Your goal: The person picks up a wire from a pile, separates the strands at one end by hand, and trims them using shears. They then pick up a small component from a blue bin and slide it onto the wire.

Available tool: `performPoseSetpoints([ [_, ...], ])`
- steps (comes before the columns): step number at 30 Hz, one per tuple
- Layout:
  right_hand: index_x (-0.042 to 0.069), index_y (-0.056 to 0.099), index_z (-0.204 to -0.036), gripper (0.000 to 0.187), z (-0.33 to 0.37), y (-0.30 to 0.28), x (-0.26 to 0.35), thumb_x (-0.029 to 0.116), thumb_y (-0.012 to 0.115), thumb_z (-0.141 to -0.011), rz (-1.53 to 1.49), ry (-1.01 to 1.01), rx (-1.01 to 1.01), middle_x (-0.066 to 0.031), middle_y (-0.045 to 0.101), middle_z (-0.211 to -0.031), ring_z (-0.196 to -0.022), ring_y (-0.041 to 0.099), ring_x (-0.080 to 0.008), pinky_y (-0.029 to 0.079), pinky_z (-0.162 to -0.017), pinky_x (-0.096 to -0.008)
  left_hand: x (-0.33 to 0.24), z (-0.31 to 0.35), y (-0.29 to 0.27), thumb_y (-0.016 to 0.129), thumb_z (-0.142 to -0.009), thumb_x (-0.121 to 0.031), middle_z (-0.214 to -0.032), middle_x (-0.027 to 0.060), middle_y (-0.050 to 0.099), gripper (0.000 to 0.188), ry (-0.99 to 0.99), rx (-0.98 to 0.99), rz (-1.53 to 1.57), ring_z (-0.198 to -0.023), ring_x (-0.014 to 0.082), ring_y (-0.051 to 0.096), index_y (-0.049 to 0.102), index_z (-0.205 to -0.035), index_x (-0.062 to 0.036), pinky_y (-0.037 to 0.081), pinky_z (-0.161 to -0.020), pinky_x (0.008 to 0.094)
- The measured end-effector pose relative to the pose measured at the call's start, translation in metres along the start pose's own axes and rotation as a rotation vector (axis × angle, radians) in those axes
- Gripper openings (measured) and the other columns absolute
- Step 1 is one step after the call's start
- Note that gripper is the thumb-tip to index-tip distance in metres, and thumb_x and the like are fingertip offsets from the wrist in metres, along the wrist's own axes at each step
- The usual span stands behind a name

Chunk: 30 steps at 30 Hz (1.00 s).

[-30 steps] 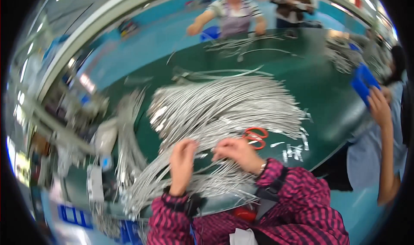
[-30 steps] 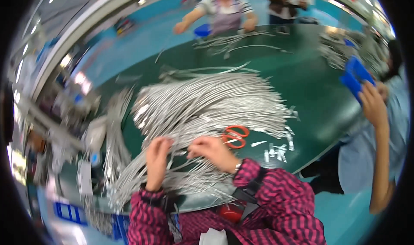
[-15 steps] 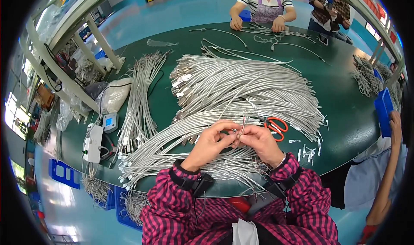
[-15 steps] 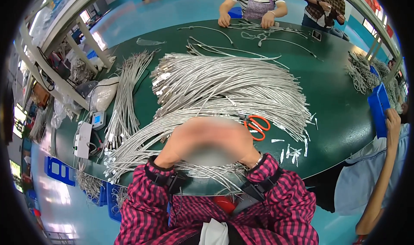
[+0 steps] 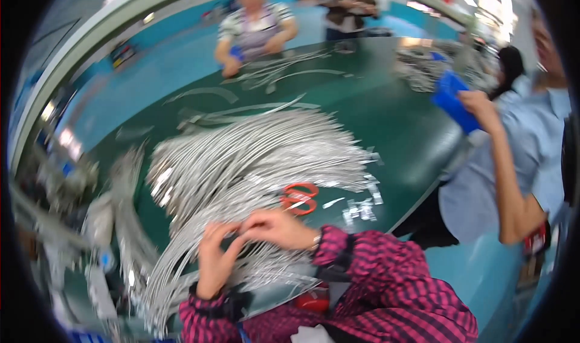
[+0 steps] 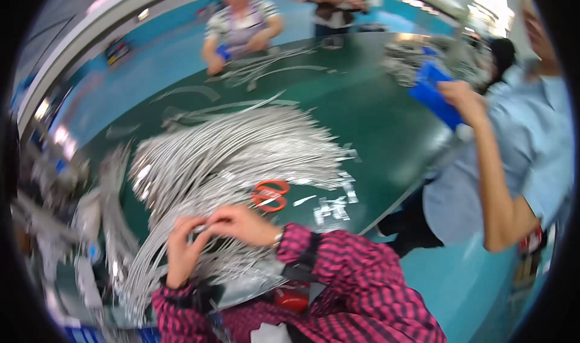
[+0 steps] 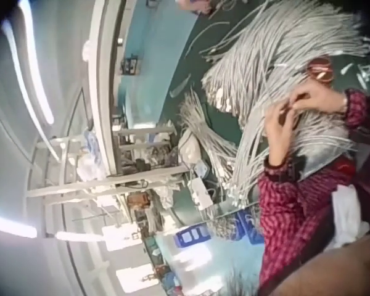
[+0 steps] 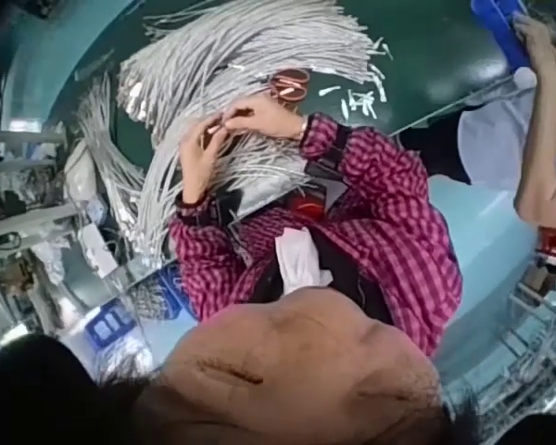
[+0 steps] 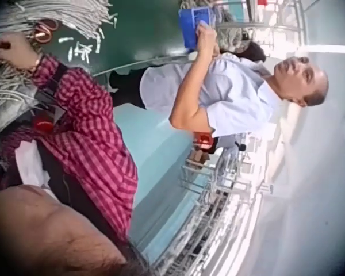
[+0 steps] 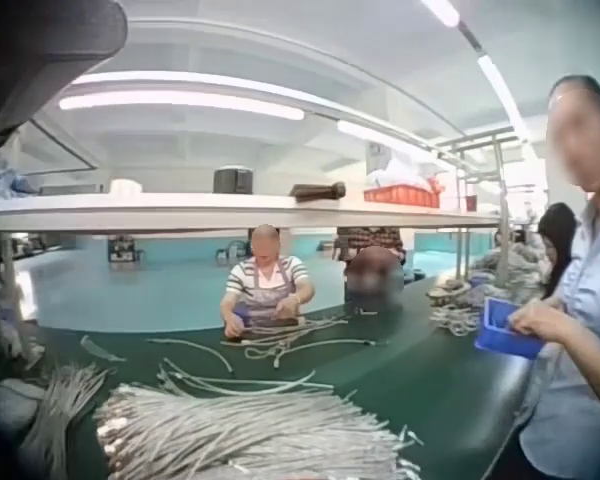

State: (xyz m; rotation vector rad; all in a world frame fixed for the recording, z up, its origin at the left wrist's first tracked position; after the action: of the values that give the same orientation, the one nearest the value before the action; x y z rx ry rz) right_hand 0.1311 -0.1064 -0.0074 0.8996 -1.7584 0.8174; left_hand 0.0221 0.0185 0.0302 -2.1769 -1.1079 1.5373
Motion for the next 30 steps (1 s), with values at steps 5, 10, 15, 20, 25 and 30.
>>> performPoseSetpoints([
  [5,-0.001,0.06,-0.09,0.013,0.005,0.002,-0.002,0.012,0.059,-0.086,-0.001,-0.105,-0.062,-0.0052,0.061,-0.075,-0.068,0.059,-0.0108,0.048,-0.061,-0.0248,-0.015,0.007,0.005,0.064,-0.076,-0.005,-0.078,0.0125,0.062,0.013,0.008,-0.054,0.013,-0.075,0.0222,0.057,0.062,-0.087,0.0007,0.044,-0.069,0.0319],
  [10,-0.001,0.056,-0.09,0.011,0.011,0.009,0.006,0.009,0.054,-0.088,-0.264,0.085,0.037,-0.0056,0.06,-0.067,-0.054,0.059,-0.0092,0.048,-0.049,-0.0222,-0.026,0.008,0.01,0.063,-0.075,-0.001,-0.076,0.009,0.057,0.017,-0.058,-0.06,0.098,-0.074,0.0163,0.053,0.06,-0.091,0.0043,0.042,-0.069,0.0274],
  [15,-0.002,0.055,-0.089,0.01,0.01,0.013,0.005,0.007,0.051,-0.088,-0.262,0.027,0.012,-0.0057,0.06,-0.066,-0.056,0.061,-0.0096,0.049,-0.049,-0.0222,-0.022,0.013,0.009,0.061,-0.084,-0.009,-0.078,0.0087,0.058,0.014,-0.076,-0.112,0.055,-0.067,0.015,0.052,0.059,-0.088,0.0046,0.042,-0.062,0.0279],
  [20,-0.003,0.055,-0.086,0.009,0.01,0.016,0.006,0.006,0.052,-0.086,-0.227,-0.008,-0.026,-0.006,0.061,-0.067,-0.058,0.062,-0.01,0.049,-0.05,-0.0221,-0.024,0.015,0.005,0.063,-0.087,-0.012,-0.08,0.0148,0.062,0.018,-0.071,-0.132,-0.037,-0.066,0.0175,0.055,0.063,-0.091,0.0048,0.043,-0.059,0.0298],
  [25,-0.002,0.056,-0.085,0.012,0.012,0.016,0.005,0.01,0.054,-0.088,-0.164,-0.006,-0.03,-0.0076,0.064,-0.07,-0.061,0.064,-0.0119,0.051,-0.055,-0.0229,-0.024,0.015,0.005,0.063,-0.087,-0.014,-0.071,0.0157,0.061,0.018,-0.071,-0.118,-0.172,-0.061,0.0193,0.055,0.064,-0.087,0.0043,0.043,-0.057,0.0301],
  [30,-0.002,0.055,-0.084,0.013,0.012,0.017,0.008,0.01,0.054,-0.087,0.02,-0.059,-0.084,-0.0094,0.063,-0.07,-0.061,0.065,-0.0147,0.05,-0.054,-0.0245,-0.025,0.015,0.005,0.063,-0.087,-0.016,-0.066,0.0149,0.059,0.019,-0.061,-0.132,-0.197,-0.056,0.0215,0.053,0.064,-0.085,0.0036,0.042,-0.055,0.0318],
])
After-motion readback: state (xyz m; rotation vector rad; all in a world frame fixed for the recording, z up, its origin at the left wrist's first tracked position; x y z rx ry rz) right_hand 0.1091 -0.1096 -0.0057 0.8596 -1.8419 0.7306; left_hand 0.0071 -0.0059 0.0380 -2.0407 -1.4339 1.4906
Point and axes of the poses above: each hand's wrist, its own z-axis away from the middle knuckle, its own y-axis out of the palm, x = y × z, the point moved 3 cm from there along -z, towards the middle knuckle
